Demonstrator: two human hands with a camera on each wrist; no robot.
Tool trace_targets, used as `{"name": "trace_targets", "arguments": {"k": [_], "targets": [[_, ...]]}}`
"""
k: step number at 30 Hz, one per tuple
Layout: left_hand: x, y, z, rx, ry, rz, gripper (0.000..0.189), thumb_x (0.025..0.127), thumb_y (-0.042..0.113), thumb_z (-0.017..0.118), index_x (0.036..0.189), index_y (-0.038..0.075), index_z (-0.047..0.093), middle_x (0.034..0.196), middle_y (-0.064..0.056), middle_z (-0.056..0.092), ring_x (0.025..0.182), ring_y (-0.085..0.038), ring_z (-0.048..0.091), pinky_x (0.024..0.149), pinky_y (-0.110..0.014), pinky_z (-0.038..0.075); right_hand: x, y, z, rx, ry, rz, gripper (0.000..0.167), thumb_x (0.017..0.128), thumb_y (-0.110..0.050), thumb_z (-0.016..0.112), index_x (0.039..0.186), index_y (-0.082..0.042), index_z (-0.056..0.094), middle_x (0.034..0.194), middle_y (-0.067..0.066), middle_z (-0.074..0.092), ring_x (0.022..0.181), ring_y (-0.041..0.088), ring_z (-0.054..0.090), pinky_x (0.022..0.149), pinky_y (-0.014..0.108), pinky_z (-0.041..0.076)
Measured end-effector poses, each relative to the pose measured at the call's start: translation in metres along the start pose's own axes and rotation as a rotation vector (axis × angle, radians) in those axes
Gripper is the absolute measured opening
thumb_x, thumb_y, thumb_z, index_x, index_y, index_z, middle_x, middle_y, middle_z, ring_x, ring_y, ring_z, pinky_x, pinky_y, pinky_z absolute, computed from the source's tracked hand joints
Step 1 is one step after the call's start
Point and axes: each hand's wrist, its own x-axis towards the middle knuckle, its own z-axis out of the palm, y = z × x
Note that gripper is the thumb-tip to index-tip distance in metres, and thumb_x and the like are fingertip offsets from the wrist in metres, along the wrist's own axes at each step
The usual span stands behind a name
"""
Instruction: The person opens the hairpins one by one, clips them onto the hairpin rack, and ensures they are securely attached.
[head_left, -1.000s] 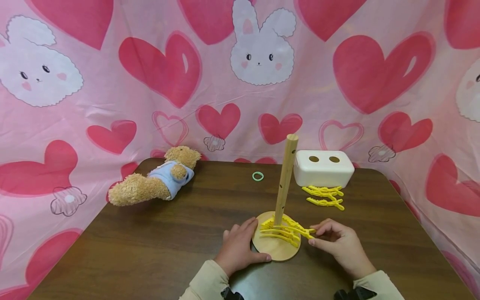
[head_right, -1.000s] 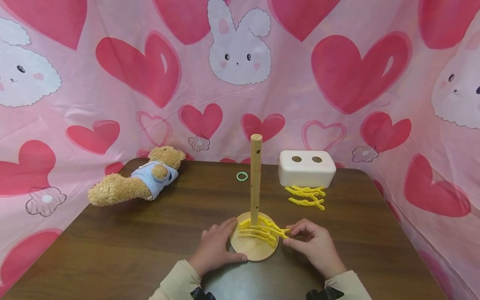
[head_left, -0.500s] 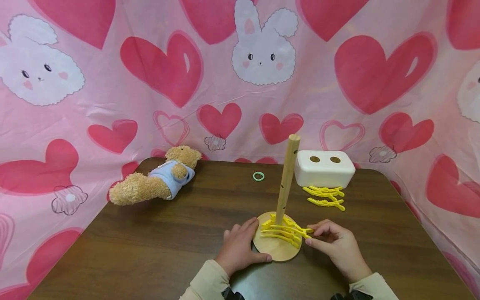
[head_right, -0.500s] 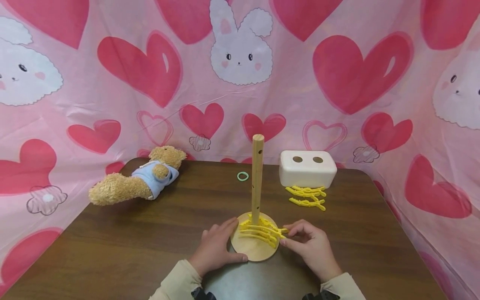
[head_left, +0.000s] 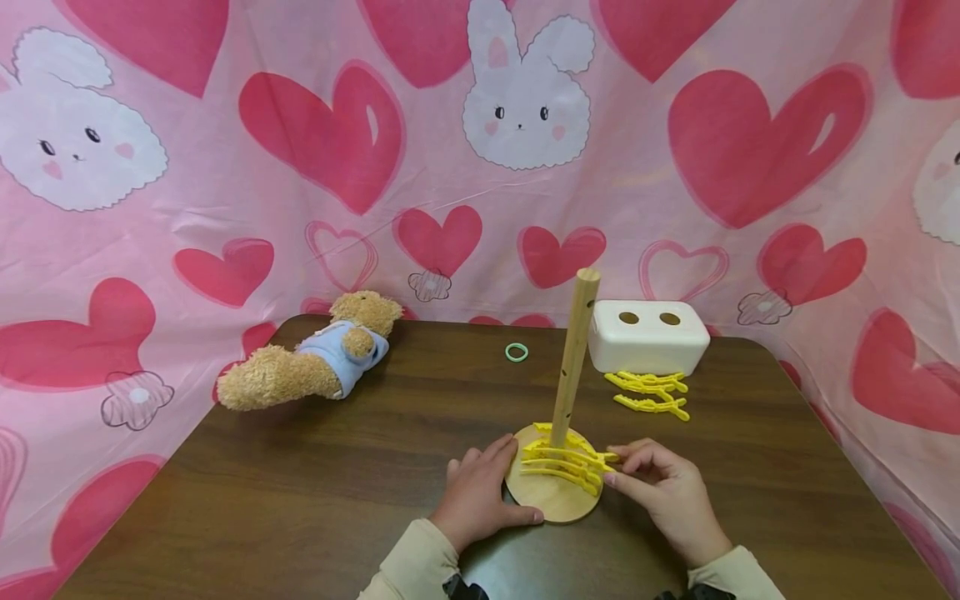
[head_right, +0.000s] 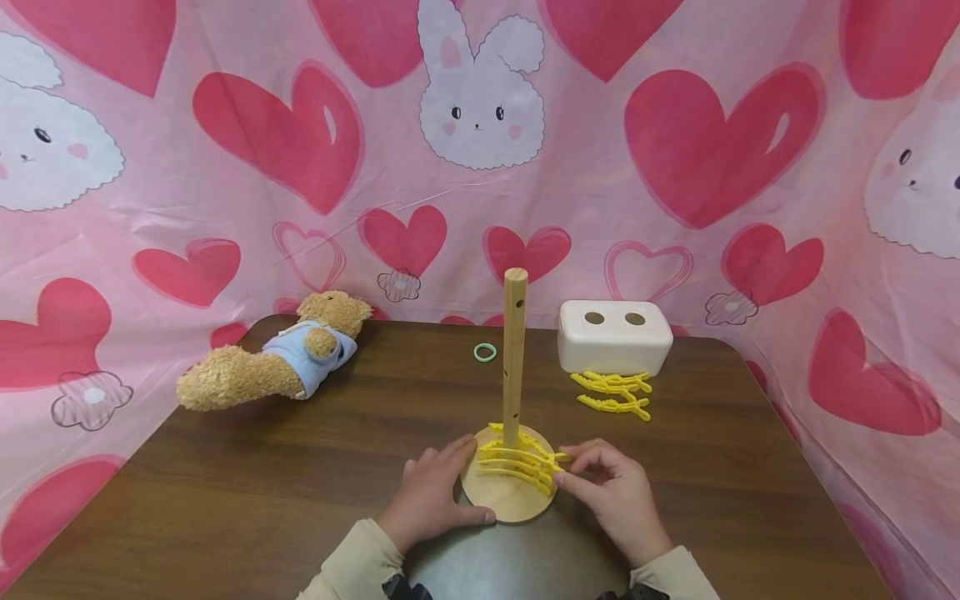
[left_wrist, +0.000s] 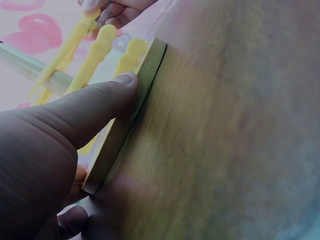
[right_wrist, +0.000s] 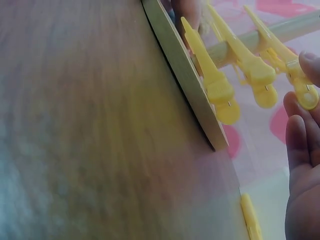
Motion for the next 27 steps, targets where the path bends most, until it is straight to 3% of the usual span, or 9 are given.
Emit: {"name": "trace_targets", "arguments": {"k": [16, 27], "targets": [[0.002, -0.001, 0.000, 0.000, -0.013, -0.002, 0.105, 0.068, 0.071, 0.079, 0.152, 0.018, 0.046, 0.155, 0.002, 0.044, 0.097, -0.017, 0.045, 0.075, -0.037, 0.027, 0.000, -0.001, 0.013, -0.028, 0.026, -0.019, 0.023, 0.078, -0.001, 0.084, 0.077, -0.006, 0.062, 0.101, 0.013, 0.073, 0.098, 0.008, 0.069, 0.081, 0.022, 0.054], [0.001, -0.001, 0.000, -0.002, -0.012, 0.003, 0.104, 0.068, 0.070, 0.080, 0.152, 0.018, 0.046, 0.155, 0.002, 0.044, 0.097, -0.017, 0.045, 0.075, -0.037, 0.027, -0.001, -0.004, 0.016, -0.010, 0.046, 0.019, 0.018, 0.080, -0.004, 0.083, 0.082, -0.003, 0.066, 0.110, 0.017, 0.073, 0.101, 0.007, 0.069, 0.083, 0.021, 0.053]]}}
